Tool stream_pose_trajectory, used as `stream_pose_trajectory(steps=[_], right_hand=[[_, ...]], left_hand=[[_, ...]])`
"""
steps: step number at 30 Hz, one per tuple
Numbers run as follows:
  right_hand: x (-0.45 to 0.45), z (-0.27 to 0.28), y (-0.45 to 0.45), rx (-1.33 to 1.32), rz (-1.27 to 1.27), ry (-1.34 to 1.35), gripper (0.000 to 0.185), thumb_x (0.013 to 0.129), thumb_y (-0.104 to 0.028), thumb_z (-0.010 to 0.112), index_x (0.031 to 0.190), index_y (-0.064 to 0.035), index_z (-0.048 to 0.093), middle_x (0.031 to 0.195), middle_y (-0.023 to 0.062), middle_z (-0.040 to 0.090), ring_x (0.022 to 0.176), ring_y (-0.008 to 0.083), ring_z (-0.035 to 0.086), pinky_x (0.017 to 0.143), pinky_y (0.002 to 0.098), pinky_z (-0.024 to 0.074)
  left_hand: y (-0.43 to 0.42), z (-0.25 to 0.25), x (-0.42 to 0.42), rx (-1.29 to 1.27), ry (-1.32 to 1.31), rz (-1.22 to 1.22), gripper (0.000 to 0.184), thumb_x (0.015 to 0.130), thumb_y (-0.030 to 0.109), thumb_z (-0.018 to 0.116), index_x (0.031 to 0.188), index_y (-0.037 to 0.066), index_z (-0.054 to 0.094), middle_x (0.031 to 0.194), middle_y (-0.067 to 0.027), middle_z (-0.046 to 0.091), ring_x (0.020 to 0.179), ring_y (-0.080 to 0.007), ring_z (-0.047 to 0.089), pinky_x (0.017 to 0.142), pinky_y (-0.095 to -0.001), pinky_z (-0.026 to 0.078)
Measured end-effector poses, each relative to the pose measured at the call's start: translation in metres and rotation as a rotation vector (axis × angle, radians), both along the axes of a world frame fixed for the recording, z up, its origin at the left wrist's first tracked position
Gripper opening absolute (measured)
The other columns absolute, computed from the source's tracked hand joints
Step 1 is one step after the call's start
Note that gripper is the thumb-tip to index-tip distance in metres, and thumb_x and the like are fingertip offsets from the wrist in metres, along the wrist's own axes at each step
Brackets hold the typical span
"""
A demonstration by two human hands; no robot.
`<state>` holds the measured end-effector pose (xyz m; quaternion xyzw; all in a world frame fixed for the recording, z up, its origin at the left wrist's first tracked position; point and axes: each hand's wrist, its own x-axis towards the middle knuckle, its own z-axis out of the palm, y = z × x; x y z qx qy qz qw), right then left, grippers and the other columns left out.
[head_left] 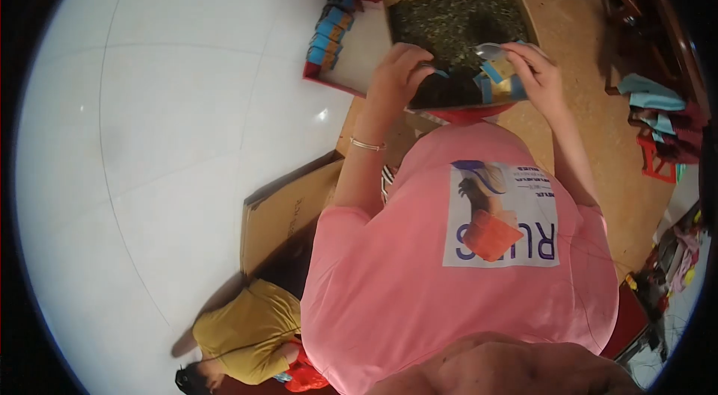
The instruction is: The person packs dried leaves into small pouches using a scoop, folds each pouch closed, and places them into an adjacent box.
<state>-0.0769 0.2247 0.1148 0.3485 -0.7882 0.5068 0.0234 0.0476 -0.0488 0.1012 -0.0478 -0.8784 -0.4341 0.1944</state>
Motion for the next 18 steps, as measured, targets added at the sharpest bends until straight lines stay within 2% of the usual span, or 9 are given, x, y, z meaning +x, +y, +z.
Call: stream_pose_trajectory(steps=[1,4,5,9,11,13,15,18], right_hand=[[0.0,0.0,0.004,0.056,0.01,-0.056,0.018,0.098,-0.006,0.064,0.113,-0.0007,0.071,0.096,0.0102,0.069,0.085,0.0173,0.067,0.076,0.028,0.0519],[-0.001,-0.005,0.008,0.054,0.009,-0.122,0.018,0.099,-0.007,0.063,0.114,-0.0007,0.071,0.096,0.0087,0.069,0.084,0.0146,0.065,0.075,0.026,0.0516],[-0.002,-0.008,0.008,0.044,0.007,-0.112,0.019,0.101,-0.009,0.062,0.116,-0.0015,0.071,0.096,0.0058,0.069,0.083,0.0116,0.063,0.074,0.0245,0.0512],[-0.003,-0.008,0.011,0.045,-0.019,-0.214,0.021,0.102,-0.012,0.062,0.119,-0.0026,0.071,0.098,0.0028,0.069,0.081,0.0086,0.061,0.074,0.0231,0.0507],[-0.006,-0.009,0.014,0.031,-0.04,-0.265,0.021,0.102,-0.013,0.063,0.118,-0.0031,0.072,0.099,0.0039,0.07,0.085,0.0093,0.063,0.075,0.0239,0.0514],[-0.009,-0.013,0.017,0.026,-0.088,-0.344,0.023,0.103,-0.016,0.063,0.119,-0.0038,0.073,0.102,0.004,0.072,0.09,0.0093,0.065,0.076,0.0242,0.0521],[-0.012,-0.017,0.018,0.015,-0.112,-0.343,0.023,0.103,-0.016,0.062,0.121,-0.0037,0.072,0.1,0.0023,0.07,0.086,0.0081,0.062,0.075,0.0228,0.0506],[-0.017,-0.028,0.023,0.025,-0.15,-0.353,0.025,0.104,-0.016,0.061,0.123,-0.0033,0.07,0.098,0.001,0.069,0.082,0.0068,0.059,0.074,0.0212,0.0488]], left_hand=[[0.0,0.011,0.0,-0.016,0.036,-0.015,0.016,0.084,0.003,0.078,0.098,0.003,0.07,0.093,-0.0091,0.067,0.075,-0.022,0.065,0.065,-0.032,0.052],[-0.003,0.022,0.006,-0.005,0.026,-0.05,0.014,0.083,0.002,0.078,0.094,0.003,0.07,0.091,-0.009,0.067,0.073,-0.0228,0.064,0.064,-0.0312,0.051],[-0.003,0.027,0.009,0.041,0.024,-0.027,0.011,0.083,0.001,0.078,0.092,0.003,0.07,0.091,-0.008,0.067,0.072,-0.02,0.063,0.064,-0.0296,0.05],[-0.018,0.043,0.022,0.198,0.021,0.078,0.012,0.084,0.0,0.078,0.094,0.002,0.071,0.09,-0.0055,0.068,0.074,-0.0143,0.063,0.065,-0.0271,0.05],[-0.041,0.036,0.029,0.163,0.122,0.357,0.014,0.084,0.002,0.076,0.097,0.005,0.073,0.09,-0.007,0.069,0.076,-0.0168,0.066,0.068,-0.0275,0.053],[-0.072,0.019,0.036,0.214,0.115,0.605,0.013,0.086,0.003,0.076,0.099,0.004,0.073,0.085,-0.0045,0.069,0.073,-0.0124,0.063,0.067,-0.0256,0.052],[-0.106,0.002,0.044,0.433,0.102,0.763,0.007,0.089,0.003,0.074,0.096,0.002,0.072,0.08,-0.0024,0.069,0.069,-0.0085,0.06,0.066,-0.0245,0.051],[-0.162,-0.039,0.059,0.398,0.07,0.82,0.009,0.095,0.004,0.07,0.101,-0.003,0.068,0.083,-0.0057,0.07,0.071,-0.0102,0.063,0.065,-0.0236,0.052]])
